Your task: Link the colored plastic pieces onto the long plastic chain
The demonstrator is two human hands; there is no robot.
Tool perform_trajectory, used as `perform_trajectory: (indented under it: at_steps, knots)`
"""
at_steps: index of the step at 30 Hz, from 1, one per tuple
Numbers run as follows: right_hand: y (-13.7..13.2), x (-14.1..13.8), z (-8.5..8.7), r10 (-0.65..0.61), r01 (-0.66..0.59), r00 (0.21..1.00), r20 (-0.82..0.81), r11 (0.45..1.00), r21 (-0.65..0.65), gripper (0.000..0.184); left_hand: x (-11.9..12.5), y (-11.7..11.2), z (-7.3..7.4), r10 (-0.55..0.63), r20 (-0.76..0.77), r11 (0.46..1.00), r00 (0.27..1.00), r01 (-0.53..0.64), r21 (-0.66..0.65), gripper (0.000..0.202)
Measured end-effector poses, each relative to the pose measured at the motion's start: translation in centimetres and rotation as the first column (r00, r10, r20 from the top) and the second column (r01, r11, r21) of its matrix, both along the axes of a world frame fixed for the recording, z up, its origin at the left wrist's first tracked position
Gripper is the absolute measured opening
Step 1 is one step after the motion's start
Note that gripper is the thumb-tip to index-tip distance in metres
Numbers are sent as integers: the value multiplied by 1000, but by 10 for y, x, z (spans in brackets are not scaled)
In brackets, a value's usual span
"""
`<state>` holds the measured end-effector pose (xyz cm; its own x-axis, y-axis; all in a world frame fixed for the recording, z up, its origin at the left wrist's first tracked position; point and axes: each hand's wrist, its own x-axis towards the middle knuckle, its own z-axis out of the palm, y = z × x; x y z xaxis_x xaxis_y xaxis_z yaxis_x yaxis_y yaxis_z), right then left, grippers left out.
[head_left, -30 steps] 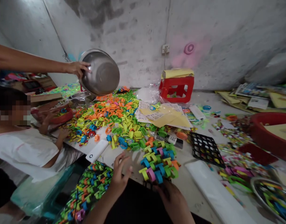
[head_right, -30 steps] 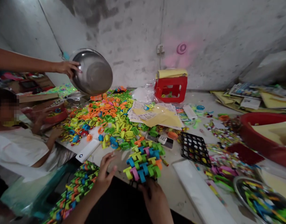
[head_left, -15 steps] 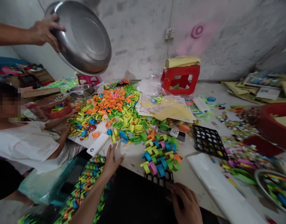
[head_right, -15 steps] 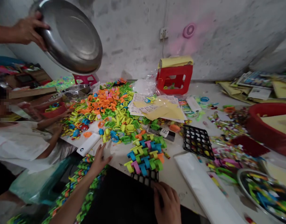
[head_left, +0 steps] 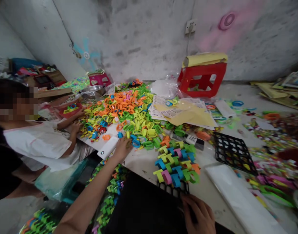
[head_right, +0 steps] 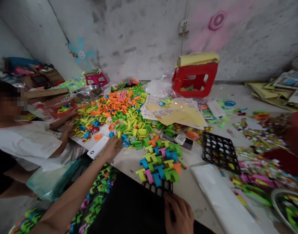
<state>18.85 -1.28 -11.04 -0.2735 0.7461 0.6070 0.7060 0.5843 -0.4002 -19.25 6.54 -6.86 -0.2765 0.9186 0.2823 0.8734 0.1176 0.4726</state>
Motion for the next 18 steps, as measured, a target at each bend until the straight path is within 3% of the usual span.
perform_trajectory:
  at_steps: [4, 8, 11, 13, 14, 15, 16, 18]
  knots:
    - [-3, 0, 0, -20, 19, 1000, -19, 998, -54, 23, 6, 1, 8, -22, -8, 999, 1000, 22, 28, 19]
    - [-5, 0, 6, -34, 26, 996, -87, 996, -89, 20, 5, -10, 22, 14, 42, 995, 999, -18, 101, 23]
    - [-10, -3, 21, -13, -12, 981, -195, 992, -128, 16, 18, -32, 44, 124, 133, 962, 983, -152, 227, 35]
    - [-19, -11, 37, 9, -90, 951, -311, 965, -248, 16, 40, -56, 62, 169, 232, 897, 958, -247, 368, 35]
    - [-26, -17, 45, 11, -154, 923, -385, 927, -343, 17, 54, -71, 70, 107, 222, 887, 969, -194, 420, 34]
    - [-33, -25, 52, 8, -243, 882, -471, 864, -441, 21, 70, -85, 78, -10, 152, 879, 988, -64, 472, 35]
    - [-41, -33, 58, -8, -350, 824, -566, 779, -520, 29, 86, -100, 83, -192, 11, 848, 981, 161, 504, 37]
    - [-57, -50, 67, -101, -553, 666, -739, 598, -580, 50, 119, -125, 88, -547, -252, 722, 798, 602, 341, 44]
